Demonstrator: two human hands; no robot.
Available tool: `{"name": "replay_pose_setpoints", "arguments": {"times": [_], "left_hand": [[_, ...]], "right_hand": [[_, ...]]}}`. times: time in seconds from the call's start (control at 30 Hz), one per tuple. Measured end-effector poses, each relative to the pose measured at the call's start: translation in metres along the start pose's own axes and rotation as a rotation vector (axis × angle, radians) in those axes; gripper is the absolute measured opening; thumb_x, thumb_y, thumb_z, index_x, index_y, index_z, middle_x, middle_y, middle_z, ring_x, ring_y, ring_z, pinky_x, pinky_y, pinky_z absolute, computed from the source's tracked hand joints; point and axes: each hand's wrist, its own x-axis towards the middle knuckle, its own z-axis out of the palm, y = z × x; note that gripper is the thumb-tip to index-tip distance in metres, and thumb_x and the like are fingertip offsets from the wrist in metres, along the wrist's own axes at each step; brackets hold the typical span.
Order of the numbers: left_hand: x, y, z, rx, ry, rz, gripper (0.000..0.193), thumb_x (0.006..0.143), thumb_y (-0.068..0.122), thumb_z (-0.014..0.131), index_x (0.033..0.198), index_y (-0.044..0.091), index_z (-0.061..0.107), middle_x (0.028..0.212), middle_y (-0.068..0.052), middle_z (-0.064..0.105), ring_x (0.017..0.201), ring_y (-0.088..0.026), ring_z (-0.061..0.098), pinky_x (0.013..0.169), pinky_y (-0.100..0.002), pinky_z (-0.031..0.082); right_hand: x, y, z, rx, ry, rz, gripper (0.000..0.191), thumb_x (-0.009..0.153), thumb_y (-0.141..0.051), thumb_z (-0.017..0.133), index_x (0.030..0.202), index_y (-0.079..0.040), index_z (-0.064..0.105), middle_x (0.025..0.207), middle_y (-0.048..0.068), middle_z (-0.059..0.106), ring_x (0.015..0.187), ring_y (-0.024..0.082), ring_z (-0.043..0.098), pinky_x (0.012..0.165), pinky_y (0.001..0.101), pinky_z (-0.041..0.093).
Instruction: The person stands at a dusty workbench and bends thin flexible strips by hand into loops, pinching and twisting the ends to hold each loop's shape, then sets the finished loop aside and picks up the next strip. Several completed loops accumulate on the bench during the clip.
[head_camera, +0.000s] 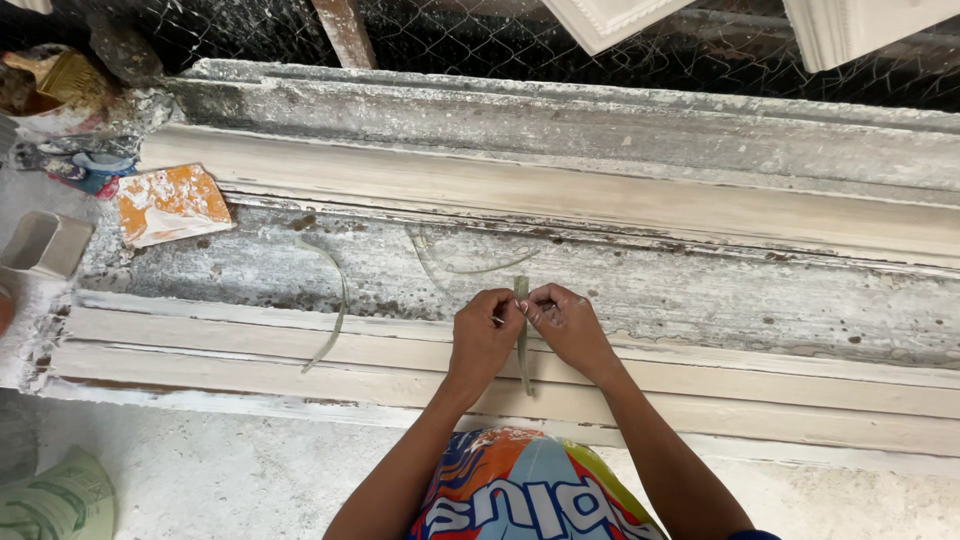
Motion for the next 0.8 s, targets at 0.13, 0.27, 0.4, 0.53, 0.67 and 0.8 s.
{"name": "replay_pose_setpoints", "arguments": {"times": [0.13, 0.27, 0.4, 0.53, 0.67, 0.8], "left_hand": [[0.000, 0.000, -0.002, 0.046, 0.020, 0.030, 0.020, 0.090, 0.010, 0.070, 0.104, -0.004, 0.071, 0.089, -0.013, 0.075, 0.073, -0.013, 0.071, 0.064, -0.028, 0.057], [0.000, -0.004, 0.001, 0.009, 0.049, -0.012, 0.021, 0.089, 0.011, 0.072, 0.105, -0.003, 0.072, 0.089, -0.012, 0.075, 0.070, -0.013, 0.070, 0.064, -0.028, 0.057], [0.004, -0.015, 0.008, 0.003, 0.057, -0.037, 0.022, 0.088, 0.011, 0.073, 0.103, -0.004, 0.074, 0.084, -0.012, 0.075, 0.068, -0.013, 0.066, 0.063, -0.028, 0.055], [0.010, -0.033, 0.021, 0.009, 0.072, -0.041, 0.022, 0.087, 0.011, 0.072, 0.102, -0.004, 0.074, 0.079, -0.008, 0.073, 0.066, -0.008, 0.065, 0.062, -0.025, 0.053], [0.022, -0.066, 0.027, -0.116, 0.016, -0.161, 0.020, 0.091, 0.012, 0.069, 0.102, -0.004, 0.075, 0.073, -0.004, 0.067, 0.065, -0.007, 0.055, 0.059, -0.025, 0.048], [0.056, -0.114, 0.008, -0.066, 0.144, -0.266, 0.020, 0.095, 0.015, 0.065, 0.102, -0.001, 0.074, 0.073, -0.002, 0.067, 0.063, -0.008, 0.056, 0.056, -0.026, 0.047]], "right_hand": [[0.001, 0.001, 0.004, -0.043, -0.002, 0.003, 0.026, 0.095, -0.025, 0.071, 0.105, -0.001, 0.069, 0.087, 0.007, 0.074, 0.072, 0.011, 0.064, 0.067, 0.0281, 0.054], [0.005, 0.007, 0.006, -0.138, 0.027, -0.143, 0.022, 0.094, -0.019, 0.071, 0.103, 0.000, 0.067, 0.089, 0.008, 0.072, 0.078, 0.015, 0.066, 0.070, 0.0300, 0.054], [0.009, 0.022, 0.009, -0.072, 0.045, -0.190, 0.018, 0.095, -0.015, 0.069, 0.101, 0.001, 0.065, 0.089, 0.009, 0.068, 0.079, 0.017, 0.065, 0.072, 0.0305, 0.055], [0.007, 0.043, 0.009, 0.010, 0.033, -0.225, 0.014, 0.096, -0.014, 0.067, 0.102, -0.001, 0.064, 0.090, 0.008, 0.066, 0.080, 0.016, 0.065, 0.073, 0.0306, 0.055], [0.004, 0.063, -0.002, 0.068, 0.127, -0.206, 0.015, 0.101, -0.015, 0.069, 0.101, -0.003, 0.061, 0.091, 0.007, 0.061, 0.081, 0.014, 0.062, 0.071, 0.0271, 0.055], [0.006, 0.081, -0.054, 0.701, 0.423, -0.107, 0.002, 0.102, -0.010, 0.063, 0.103, -0.010, 0.064, 0.102, 0.006, 0.065, 0.084, 0.012, 0.066, 0.054, 0.0190, 0.045]]}}
